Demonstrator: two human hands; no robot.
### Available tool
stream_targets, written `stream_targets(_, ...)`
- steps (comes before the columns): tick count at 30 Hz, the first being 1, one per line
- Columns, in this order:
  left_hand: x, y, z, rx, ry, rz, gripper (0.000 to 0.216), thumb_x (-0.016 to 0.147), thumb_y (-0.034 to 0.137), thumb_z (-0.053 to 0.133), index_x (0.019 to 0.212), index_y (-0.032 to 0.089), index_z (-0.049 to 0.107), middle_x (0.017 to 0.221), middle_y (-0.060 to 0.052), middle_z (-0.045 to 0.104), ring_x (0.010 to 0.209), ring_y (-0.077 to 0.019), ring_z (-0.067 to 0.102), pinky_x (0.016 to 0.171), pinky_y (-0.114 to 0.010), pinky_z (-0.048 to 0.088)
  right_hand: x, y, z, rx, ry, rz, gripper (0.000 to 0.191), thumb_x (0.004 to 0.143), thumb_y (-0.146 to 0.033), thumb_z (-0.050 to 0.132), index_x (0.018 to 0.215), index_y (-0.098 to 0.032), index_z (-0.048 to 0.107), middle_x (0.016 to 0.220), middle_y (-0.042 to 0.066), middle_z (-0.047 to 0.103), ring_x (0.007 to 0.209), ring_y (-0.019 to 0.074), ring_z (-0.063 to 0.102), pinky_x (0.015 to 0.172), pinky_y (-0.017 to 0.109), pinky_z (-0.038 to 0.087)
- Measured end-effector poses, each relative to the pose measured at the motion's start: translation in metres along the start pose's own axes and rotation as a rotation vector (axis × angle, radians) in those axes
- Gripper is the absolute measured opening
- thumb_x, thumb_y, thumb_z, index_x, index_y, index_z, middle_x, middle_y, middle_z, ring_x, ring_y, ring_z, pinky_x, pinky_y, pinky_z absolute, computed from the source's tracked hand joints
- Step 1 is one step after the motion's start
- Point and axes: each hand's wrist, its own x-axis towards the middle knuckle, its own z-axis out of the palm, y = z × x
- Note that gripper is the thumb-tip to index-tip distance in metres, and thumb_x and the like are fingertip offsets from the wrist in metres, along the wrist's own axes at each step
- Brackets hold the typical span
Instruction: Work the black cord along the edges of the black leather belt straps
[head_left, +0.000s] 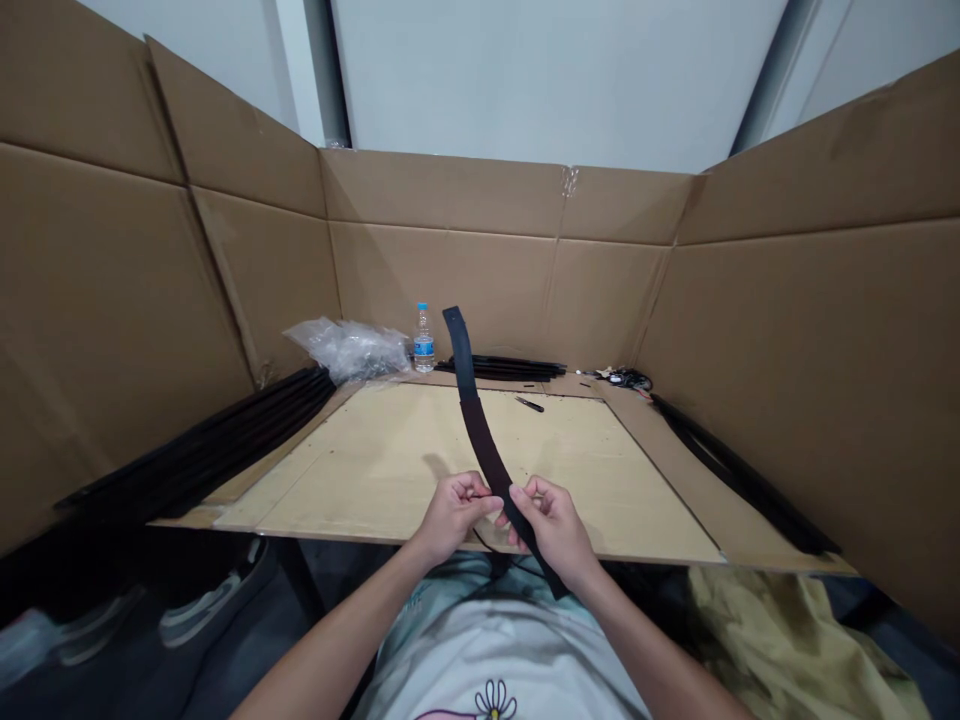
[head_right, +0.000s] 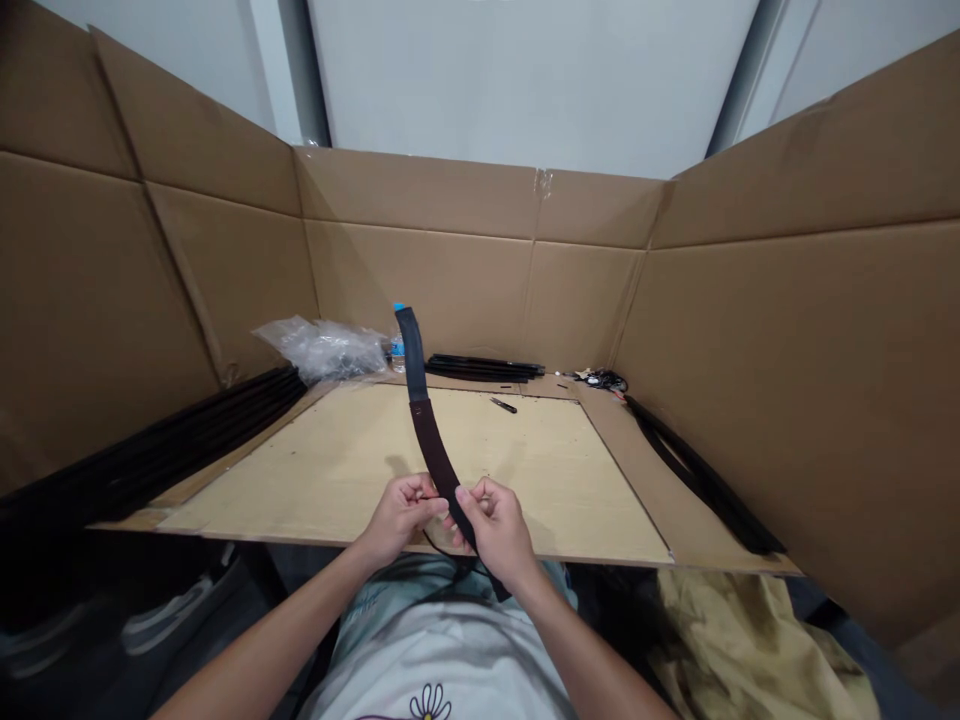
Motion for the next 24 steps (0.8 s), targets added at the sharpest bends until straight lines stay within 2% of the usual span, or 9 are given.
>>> stream_targets(5, -0.0012, 0.0039, 0.0032, 0.047, 0.049, 0.035, 0.038, 0.058, 0.038, 0.080, 0.056, 0.015, 0.049, 0.046, 0.004, 0.053, 0.039, -0.0039, 0.032, 0.041, -0.018, 0.019, -0.0025, 0.0022, 0.0034, -0.016, 0.067, -0.083, 0.045, 0.074, -0.059, 0.064, 0.064, -0.020, 0.043, 0.058, 0.002, 0.066, 0.042, 0.0109, 0.054, 0.039, 0.020, 0.038)
stream_targets(10, 0.0009, 0.0040, 0.0034, -0.004, 0.120, 0.047, 0.035, 0.057, 0.036, 0.079, 0.055, 0.014, 0.052, 0.045, 0.005, 0.054, 0.038, -0.0031, 0.027, 0.040, -0.018, 0.018, -0.0018, 0.0008, 0.0011, 0.052, -0.010, -0.139, 0.038, 0.073, -0.052, 0.070, 0.068, -0.019, 0.052, 0.069, 0.002, 0.068, 0.057, 0.0129, 0.060, 0.056, 0.025, 0.046)
stream_targets(12, 0.0021, 0.0031, 0.0027, -0.014, 0.130, 0.049, 0.033, 0.054, 0.032, 0.081, 0.055, 0.014, 0.054, 0.045, 0.005, 0.054, 0.039, -0.0034, 0.031, 0.040, -0.018, 0.021, 0.0001, 0.0023, -0.0007, 0.084, -0.009, -0.112, 0.035, 0.069, -0.048, 0.074, 0.072, -0.018, 0.057, 0.069, 0.001, 0.067, 0.060, 0.0130, 0.060, 0.058, 0.025, 0.047)
stream_targets(15, 0.0030, 0.0014, 0.0016, -0.049, 0.101, 0.067, 0.027, 0.049, 0.025, 0.083, 0.060, 0.012, 0.062, 0.052, 0.002, 0.061, 0.046, -0.0075, 0.046, 0.047, -0.018, 0.033, 0.0026, 0.0049, -0.0026, 0.088, -0.005, -0.067, 0.038, 0.063, -0.042, 0.080, 0.087, -0.017, 0.065, 0.074, 0.002, 0.068, 0.068, 0.0149, 0.061, 0.062, 0.026, 0.047)
stream_targets(17, 0.0029, 0.0006, 0.0011, -0.078, 0.061, 0.076, 0.024, 0.049, 0.021, 0.083, 0.065, 0.011, 0.068, 0.060, -0.002, 0.066, 0.054, -0.0117, 0.055, 0.053, -0.021, 0.041, 0.0030, 0.0046, -0.0032, 0.065, -0.060, -0.050, 0.040, 0.062, -0.038, 0.081, 0.093, -0.016, 0.067, 0.080, 0.004, 0.070, 0.074, 0.0163, 0.063, 0.067, 0.028, 0.048)
stream_targets(19, 0.0024, 0.0004, 0.0007, -0.087, 0.030, 0.074, 0.021, 0.051, 0.019, 0.080, 0.067, 0.011, 0.071, 0.064, -0.004, 0.069, 0.058, -0.0145, 0.058, 0.056, -0.023, 0.044, 0.0023, 0.0024, -0.0032, 0.023, -0.127, -0.057, 0.034, 0.064, -0.036, 0.080, 0.089, -0.015, 0.068, 0.082, 0.005, 0.070, 0.075, 0.0165, 0.063, 0.072, 0.030, 0.049)
stream_targets(21, 0.0018, 0.0006, 0.0003, -0.083, 0.020, 0.073, 0.018, 0.051, 0.016, 0.079, 0.066, 0.011, 0.071, 0.062, -0.003, 0.068, 0.057, -0.0146, 0.058, 0.055, -0.023, 0.044, 0.0007, -0.0003, -0.0027, -0.005, -0.152, -0.081, 0.029, 0.065, -0.035, 0.079, 0.081, -0.015, 0.065, 0.078, 0.003, 0.069, 0.072, 0.0157, 0.062, 0.070, 0.029, 0.050)
stream_targets(24, 0.0006, 0.0009, -0.0001, -0.083, 0.008, 0.075, 0.015, 0.052, 0.016, 0.078, 0.064, 0.011, 0.071, 0.061, -0.003, 0.068, 0.054, -0.0140, 0.058, 0.053, -0.023, 0.044, -0.0020, -0.0033, -0.0018, 0.047, -0.150, -0.070, 0.035, 0.063, -0.037, 0.080, 0.074, -0.019, 0.052, 0.071, -0.002, 0.064, 0.060, 0.0133, 0.060, 0.052, 0.026, 0.051)
